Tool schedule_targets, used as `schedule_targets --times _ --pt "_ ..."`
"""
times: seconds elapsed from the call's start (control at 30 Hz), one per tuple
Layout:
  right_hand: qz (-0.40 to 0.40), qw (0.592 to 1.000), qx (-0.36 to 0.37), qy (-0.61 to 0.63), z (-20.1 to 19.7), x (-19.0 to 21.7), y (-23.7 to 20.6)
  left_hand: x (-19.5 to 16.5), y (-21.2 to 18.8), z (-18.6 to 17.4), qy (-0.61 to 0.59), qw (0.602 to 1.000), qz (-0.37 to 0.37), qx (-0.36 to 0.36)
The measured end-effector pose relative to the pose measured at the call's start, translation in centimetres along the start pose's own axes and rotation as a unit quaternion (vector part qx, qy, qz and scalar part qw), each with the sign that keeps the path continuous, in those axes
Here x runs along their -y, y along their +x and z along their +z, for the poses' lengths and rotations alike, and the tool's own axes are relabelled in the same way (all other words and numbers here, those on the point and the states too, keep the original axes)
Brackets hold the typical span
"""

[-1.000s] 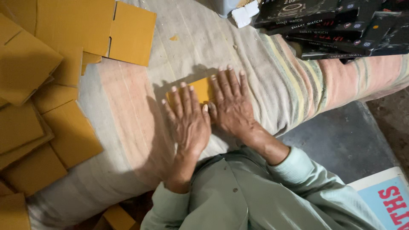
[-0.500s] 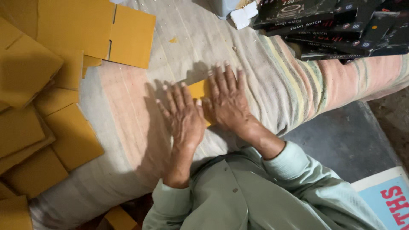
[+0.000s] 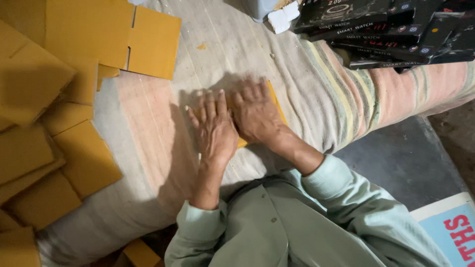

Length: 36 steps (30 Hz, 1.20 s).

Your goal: The person sits on the floor with a cushioned surface on their lap and folds flat yellow cardboard blanks into boxes, pressing the creases and tucking the flaps to shape each box, then sets the finished box aside and reaches for the next flat blank.

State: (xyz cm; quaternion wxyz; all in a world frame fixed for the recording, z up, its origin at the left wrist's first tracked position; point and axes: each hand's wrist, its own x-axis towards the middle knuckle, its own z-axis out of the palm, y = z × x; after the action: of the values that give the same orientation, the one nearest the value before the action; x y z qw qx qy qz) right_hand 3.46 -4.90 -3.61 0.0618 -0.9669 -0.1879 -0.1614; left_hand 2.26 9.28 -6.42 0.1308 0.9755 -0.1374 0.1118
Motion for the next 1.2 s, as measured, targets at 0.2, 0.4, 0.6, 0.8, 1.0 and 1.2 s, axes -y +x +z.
schedule_targets --times 0.2,0.4,0.6,0.8,1.0,1.2 --pt "-0.061 0.986 0.070 0.142 -1.7 -0.9 2.4 0.3 2.0 -1.8 -0.045 0.996 -0.010 0.074" --pt "-0.093 0.972 0.122 0.178 -1.3 -2.2 4.2 1.8 5.1 -1.9 -0.109 0.989 0.035 0.089" --pt "0.003 0.996 0.080 0.050 -1.4 -2.1 2.9 2.4 4.2 -2.2 -0.084 0.996 -0.012 0.037" --pt "0.113 0.992 0.020 0.056 -0.9 -2.7 -1.0 1.8 -0.1 -1.5 -0.131 0.984 -0.091 -0.078" --pt "0.125 0.992 -0.001 0.028 0.2 0.9 -4.9 -1.5 -4.3 -0.5 -0.036 0.994 -0.096 -0.037" --pt "0.091 0.995 -0.003 0.041 1.9 2.4 -5.8 -1.6 -5.1 -0.6 -0.060 0.995 -0.081 -0.009"
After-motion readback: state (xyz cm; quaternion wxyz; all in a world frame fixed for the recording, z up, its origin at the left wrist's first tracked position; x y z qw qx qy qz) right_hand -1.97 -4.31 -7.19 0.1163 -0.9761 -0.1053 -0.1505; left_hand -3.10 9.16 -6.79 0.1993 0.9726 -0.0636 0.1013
